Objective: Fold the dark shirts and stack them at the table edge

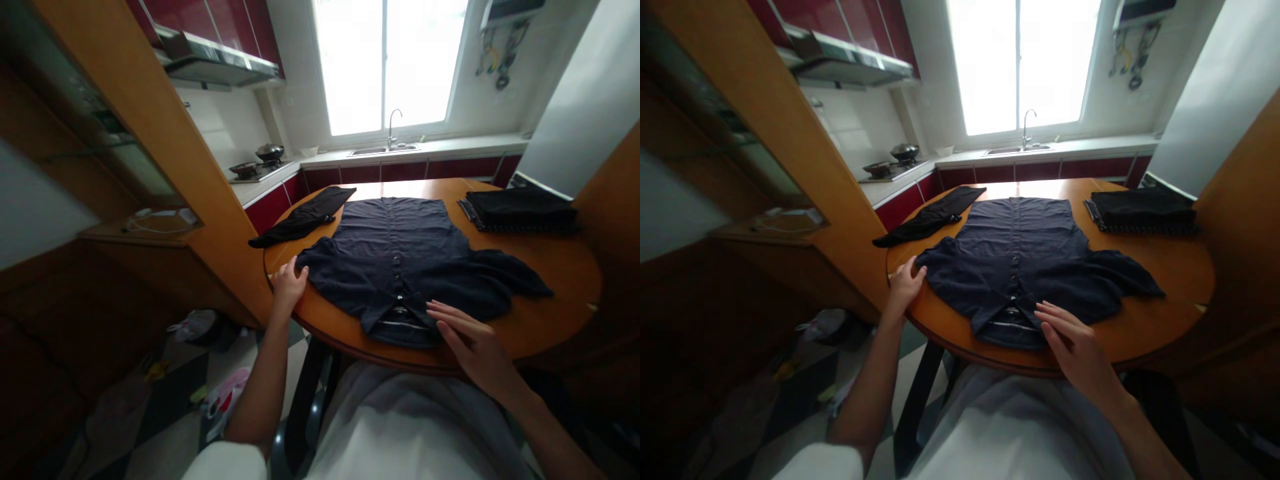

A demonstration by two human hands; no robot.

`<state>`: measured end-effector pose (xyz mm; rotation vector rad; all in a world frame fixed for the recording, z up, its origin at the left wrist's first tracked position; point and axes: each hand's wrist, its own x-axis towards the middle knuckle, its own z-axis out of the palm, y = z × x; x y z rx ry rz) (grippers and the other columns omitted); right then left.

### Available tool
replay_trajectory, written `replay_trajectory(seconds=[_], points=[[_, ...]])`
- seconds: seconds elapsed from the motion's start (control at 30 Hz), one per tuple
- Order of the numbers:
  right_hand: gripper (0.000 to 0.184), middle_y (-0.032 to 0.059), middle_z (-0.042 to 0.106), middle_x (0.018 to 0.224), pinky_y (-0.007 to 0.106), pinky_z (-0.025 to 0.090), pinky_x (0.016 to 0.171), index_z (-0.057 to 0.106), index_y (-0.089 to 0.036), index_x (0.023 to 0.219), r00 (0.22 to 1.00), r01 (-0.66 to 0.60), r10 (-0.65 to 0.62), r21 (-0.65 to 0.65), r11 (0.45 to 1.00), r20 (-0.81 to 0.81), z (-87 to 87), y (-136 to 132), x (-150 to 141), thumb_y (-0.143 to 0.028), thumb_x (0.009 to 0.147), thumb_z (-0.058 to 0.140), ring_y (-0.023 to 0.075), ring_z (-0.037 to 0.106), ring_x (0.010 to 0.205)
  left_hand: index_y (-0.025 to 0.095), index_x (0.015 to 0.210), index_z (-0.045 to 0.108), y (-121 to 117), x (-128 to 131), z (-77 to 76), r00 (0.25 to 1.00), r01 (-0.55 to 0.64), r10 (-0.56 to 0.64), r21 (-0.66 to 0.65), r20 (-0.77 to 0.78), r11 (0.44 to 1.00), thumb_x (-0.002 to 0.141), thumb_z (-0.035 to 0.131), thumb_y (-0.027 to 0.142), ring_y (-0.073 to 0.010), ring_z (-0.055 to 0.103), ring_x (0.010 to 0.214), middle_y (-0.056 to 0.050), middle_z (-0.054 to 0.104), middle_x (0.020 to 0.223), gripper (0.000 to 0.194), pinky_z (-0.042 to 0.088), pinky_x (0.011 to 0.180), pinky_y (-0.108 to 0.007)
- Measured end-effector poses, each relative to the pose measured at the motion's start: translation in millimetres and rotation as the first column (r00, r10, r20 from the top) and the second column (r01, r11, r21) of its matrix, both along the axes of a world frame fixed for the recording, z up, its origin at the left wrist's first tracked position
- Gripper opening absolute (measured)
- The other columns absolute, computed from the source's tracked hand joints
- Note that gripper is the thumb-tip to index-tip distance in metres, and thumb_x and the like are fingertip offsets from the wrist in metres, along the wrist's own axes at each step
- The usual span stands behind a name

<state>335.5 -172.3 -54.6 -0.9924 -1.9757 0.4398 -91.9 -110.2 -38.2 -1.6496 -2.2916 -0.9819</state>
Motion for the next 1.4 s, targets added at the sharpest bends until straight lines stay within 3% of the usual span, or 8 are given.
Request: replay_trajectory(seconds=[0.13, 0.37, 0.63, 0.73, 0.83, 0.93, 1.13, 1.4], points=[[0.029, 0.0047, 0.072, 0.125, 0.046, 0.056, 0.103, 0.074, -0.028, 0.116, 1.000, 0.013, -0.013, 0.030, 0.999, -0.010, 29.0, 15, -3, -0.035, 0.100, 0.052, 0.0272, 0.067, 0.118, 0.018, 0.136, 0.064, 23, -17, -2.0, 0.998, -0.015, 0.007, -0.125, -0.064, 0.992, 0.096, 0.055, 0.038, -0.0355, 0.058, 0.121, -0.016, 0.066, 0.130, 0.045, 0.043, 0.106, -0.050], [0.027, 0.0049, 0.076, 0.115, 0.042, 0.054, 0.100, 0.078, -0.026, 0.106, 0.982, -0.166, 0.155, 0.106, 0.980, 0.109, 88.2, 81, -41, -0.033, 0.096, 0.054, 0.0267, 0.070, 0.108, 0.023, 0.116, 0.075, 32, -22, -11.6, 1.000, -0.002, 0.002, -0.058, -0.002, 0.998, 0.088, 0.066, 0.035, -0.0330, 0.058, 0.116, -0.014, 0.065, 0.117, 0.032, 0.044, 0.107, -0.048], [0.019, 0.0061, 0.078, 0.086, 0.032, 0.057, 0.077, 0.078, -0.017, 0.087, 0.965, -0.261, 0.237, -0.298, 0.918, -0.115, 62.6, 180, -131, -0.020, 0.087, 0.060, 0.0229, 0.072, 0.083, 0.014, 0.125, 0.069, 45, -3, 14.4, 0.974, 0.211, -0.220, 0.137, 0.053, 0.968, 0.088, 0.053, 0.010, -0.0245, 0.058, 0.123, -0.014, 0.058, 0.127, 0.041, 0.044, 0.113, -0.039], [0.017, 0.0080, 0.076, 0.085, 0.027, 0.056, 0.066, 0.073, -0.014, 0.091, 0.938, -0.293, 0.139, -0.509, 0.809, -0.318, 59.3, 198, -157, -0.023, 0.091, 0.058, 0.0194, 0.071, 0.075, 0.014, 0.130, 0.066, 54, 23, 36.1, 0.894, 0.428, -0.447, 0.245, 0.029, 0.870, 0.093, 0.051, 0.015, -0.0240, 0.056, 0.127, -0.013, 0.056, 0.133, 0.039, 0.042, 0.115, -0.038], [0.023, 0.0093, 0.075, 0.090, 0.028, 0.057, 0.062, 0.066, -0.016, 0.107, 0.867, -0.363, -0.002, -0.634, 0.683, -0.499, 57.0, 209, -171, -0.033, 0.097, 0.053, 0.0182, 0.072, 0.071, 0.018, 0.126, 0.070, 68, 46, 55.2, 0.684, 0.719, -0.729, 0.159, 0.015, 0.677, 0.097, 0.054, 0.024, -0.0230, 0.058, 0.125, -0.011, 0.060, 0.131, 0.033, 0.045, 0.112, -0.037], [0.033, 0.0066, 0.074, 0.088, 0.028, 0.057, 0.060, 0.061, -0.018, 0.119, 0.857, -0.358, -0.037, -0.646, 0.674, -0.514, 46.3, 217, -175, -0.041, 0.100, 0.046, 0.0169, 0.070, 0.066, 0.020, 0.120, 0.074, 91, 52, 67.0, 0.480, 0.873, -0.872, 0.046, 0.091, 0.485, 0.098, 0.057, 0.034, -0.0228, 0.064, 0.115, -0.010, 0.068, 0.124, 0.031, 0.051, 0.102, -0.035], [0.039, 0.0062, 0.075, 0.093, 0.025, 0.055, 0.069, 0.065, -0.015, 0.120, 0.929, -0.217, -0.004, -0.555, 0.803, -0.369, 14.9, 228, -175, -0.023, 0.082, 0.069, 0.0153, 0.068, 0.075, 0.011, 0.110, 0.075, 152, 18, 55.8, 0.777, 0.572, -0.580, 0.110, 0.242, 0.813, 0.097, 0.054, 0.031, -0.0228, 0.070, 0.099, -0.015, 0.075, 0.111, 0.032, 0.054, 0.091, -0.035], [0.044, 0.0091, 0.073, 0.104, 0.030, 0.055, 0.076, 0.069, -0.016, 0.118, 0.982, -0.091, 0.015, -0.407, 0.909, -0.186, -6.7, 229, -178, -0.015, 0.074, 0.068, 0.0177, 0.069, 0.084, 0.015, 0.085, 0.078, 168, -21, 10.5, 0.786, 0.603, -0.575, -0.076, 0.229, 0.794, 0.089, 0.065, 0.044, -0.0217, 0.066, 0.092, -0.009, 0.072, 0.093, 0.032, 0.052, 0.087, -0.031]])
